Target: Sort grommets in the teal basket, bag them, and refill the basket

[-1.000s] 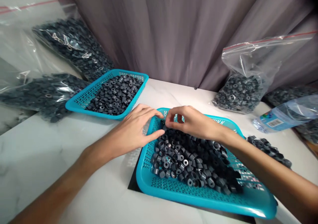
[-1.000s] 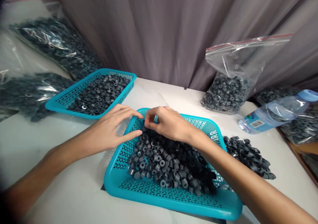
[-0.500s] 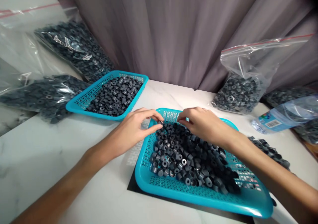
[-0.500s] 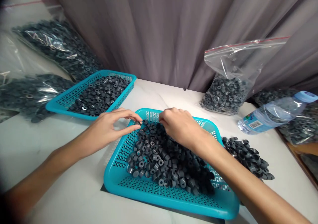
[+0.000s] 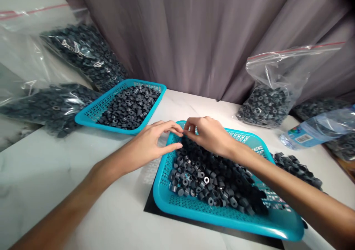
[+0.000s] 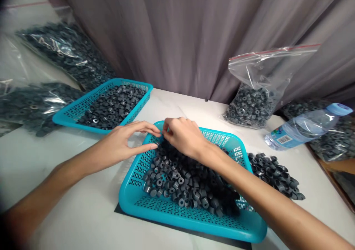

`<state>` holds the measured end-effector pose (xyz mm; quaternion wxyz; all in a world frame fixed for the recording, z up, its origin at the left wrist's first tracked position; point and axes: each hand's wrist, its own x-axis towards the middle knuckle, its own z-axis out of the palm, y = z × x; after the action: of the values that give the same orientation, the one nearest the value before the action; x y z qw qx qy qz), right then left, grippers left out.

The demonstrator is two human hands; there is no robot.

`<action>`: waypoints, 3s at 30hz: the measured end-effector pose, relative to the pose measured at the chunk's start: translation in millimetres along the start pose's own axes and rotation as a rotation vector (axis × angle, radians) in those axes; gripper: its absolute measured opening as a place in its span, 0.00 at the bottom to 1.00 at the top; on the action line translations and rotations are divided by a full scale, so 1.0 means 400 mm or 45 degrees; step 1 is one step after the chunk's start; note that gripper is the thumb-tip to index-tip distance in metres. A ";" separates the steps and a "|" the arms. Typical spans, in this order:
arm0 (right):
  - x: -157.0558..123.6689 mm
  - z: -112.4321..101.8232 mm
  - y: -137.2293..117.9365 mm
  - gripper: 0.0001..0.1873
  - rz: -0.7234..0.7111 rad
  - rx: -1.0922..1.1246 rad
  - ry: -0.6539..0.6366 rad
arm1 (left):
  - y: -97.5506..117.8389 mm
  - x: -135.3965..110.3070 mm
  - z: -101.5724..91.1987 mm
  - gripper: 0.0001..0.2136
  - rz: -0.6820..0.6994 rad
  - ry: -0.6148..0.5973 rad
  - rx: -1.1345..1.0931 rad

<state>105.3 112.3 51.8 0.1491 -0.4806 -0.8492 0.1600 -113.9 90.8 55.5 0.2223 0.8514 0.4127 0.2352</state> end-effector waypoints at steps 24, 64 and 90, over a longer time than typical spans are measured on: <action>-0.140 -0.057 0.041 0.03 0.215 0.310 0.078 | 0.023 0.012 0.007 0.09 -0.082 0.316 -0.307; -0.196 -0.008 0.147 0.05 0.095 -0.128 0.188 | 0.048 0.152 0.081 0.08 0.337 -0.306 0.660; -0.199 -0.023 0.167 0.09 0.157 0.068 0.242 | 0.075 0.176 0.160 0.12 0.420 -0.289 0.626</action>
<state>199.7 77.2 24.6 0.2313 -0.5409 -0.7955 0.1451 -20.0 119.0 37.4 0.0132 0.9559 0.2862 0.0648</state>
